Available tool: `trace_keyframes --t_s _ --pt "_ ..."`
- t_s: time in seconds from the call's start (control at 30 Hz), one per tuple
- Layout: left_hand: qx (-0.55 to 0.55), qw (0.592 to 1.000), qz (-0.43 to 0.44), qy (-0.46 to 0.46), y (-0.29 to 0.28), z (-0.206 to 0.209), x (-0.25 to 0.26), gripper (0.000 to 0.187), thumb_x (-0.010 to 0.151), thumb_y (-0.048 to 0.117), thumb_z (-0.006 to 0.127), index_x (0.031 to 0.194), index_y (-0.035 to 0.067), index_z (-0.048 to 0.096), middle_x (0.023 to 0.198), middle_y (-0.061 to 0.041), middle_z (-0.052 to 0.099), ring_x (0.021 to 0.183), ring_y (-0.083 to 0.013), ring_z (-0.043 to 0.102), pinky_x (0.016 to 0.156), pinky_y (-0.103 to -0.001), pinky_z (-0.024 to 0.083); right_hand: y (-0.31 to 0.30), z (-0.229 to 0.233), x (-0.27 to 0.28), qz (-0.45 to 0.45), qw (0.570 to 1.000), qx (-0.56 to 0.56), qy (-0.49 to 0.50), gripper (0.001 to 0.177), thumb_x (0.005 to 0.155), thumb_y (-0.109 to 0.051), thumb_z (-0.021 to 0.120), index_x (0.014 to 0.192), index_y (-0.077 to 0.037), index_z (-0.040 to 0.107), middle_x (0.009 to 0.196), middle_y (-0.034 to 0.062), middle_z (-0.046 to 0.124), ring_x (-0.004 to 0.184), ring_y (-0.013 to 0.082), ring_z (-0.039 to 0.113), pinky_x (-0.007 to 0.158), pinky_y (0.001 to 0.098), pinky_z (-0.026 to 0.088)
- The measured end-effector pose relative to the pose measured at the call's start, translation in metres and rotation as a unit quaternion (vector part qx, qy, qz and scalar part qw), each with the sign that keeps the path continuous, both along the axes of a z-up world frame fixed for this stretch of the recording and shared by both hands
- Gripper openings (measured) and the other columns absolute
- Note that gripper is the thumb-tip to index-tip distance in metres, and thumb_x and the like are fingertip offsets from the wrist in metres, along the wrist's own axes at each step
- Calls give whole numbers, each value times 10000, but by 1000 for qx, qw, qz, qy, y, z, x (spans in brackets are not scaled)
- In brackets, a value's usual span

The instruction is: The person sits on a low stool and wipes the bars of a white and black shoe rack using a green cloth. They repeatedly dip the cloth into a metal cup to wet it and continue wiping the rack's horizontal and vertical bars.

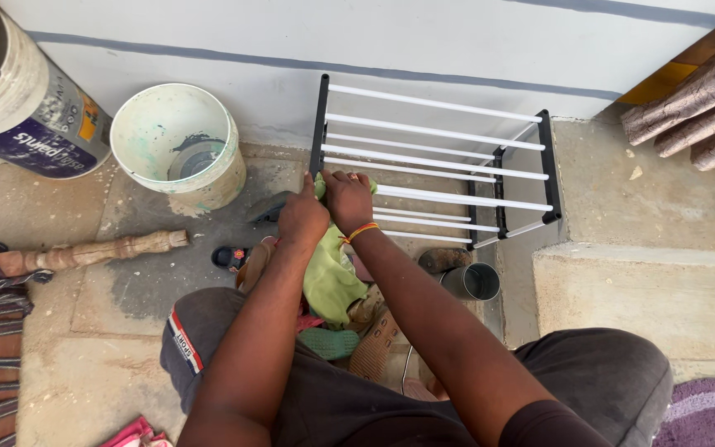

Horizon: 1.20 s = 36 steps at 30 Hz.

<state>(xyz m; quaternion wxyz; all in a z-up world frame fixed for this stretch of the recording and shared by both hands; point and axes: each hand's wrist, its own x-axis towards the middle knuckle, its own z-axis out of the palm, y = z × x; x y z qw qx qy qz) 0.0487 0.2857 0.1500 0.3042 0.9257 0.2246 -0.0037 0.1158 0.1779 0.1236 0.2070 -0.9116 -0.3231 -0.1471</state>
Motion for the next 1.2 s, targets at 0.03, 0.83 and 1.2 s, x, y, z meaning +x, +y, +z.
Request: trace_keyframes --t_s 0.03,0.83,1.2 --pt "3 1000 0 5 -2 -4 3 751 955 206 556 1640 211 249 1157 -287 653 1034 -460 689 881 -538 567 -5 4 2 3 1000 -10 4 344 914 -141 579 1239 -149 693 1002 68 732 978 309 685 967 472 440" --pt "-120 880 -417 192 -186 -89 -12 808 622 511 926 1187 -32 727 1118 -221 748 990 -316 734 917 -387 572 -355 -6 51 -231 962 -79 -124 331 874 -101 647 1188 -170 728 1323 48 713 1310 236 611 1191 477 311" --pt "-181 906 -357 137 -190 -33 -27 564 756 430 728 1105 -12 758 1036 -232 772 948 -345 766 882 -407 580 -322 -58 61 -277 948 30 -154 338 848 -85 638 1173 -118 725 1340 130 669 1346 358 555 1110 488 391"
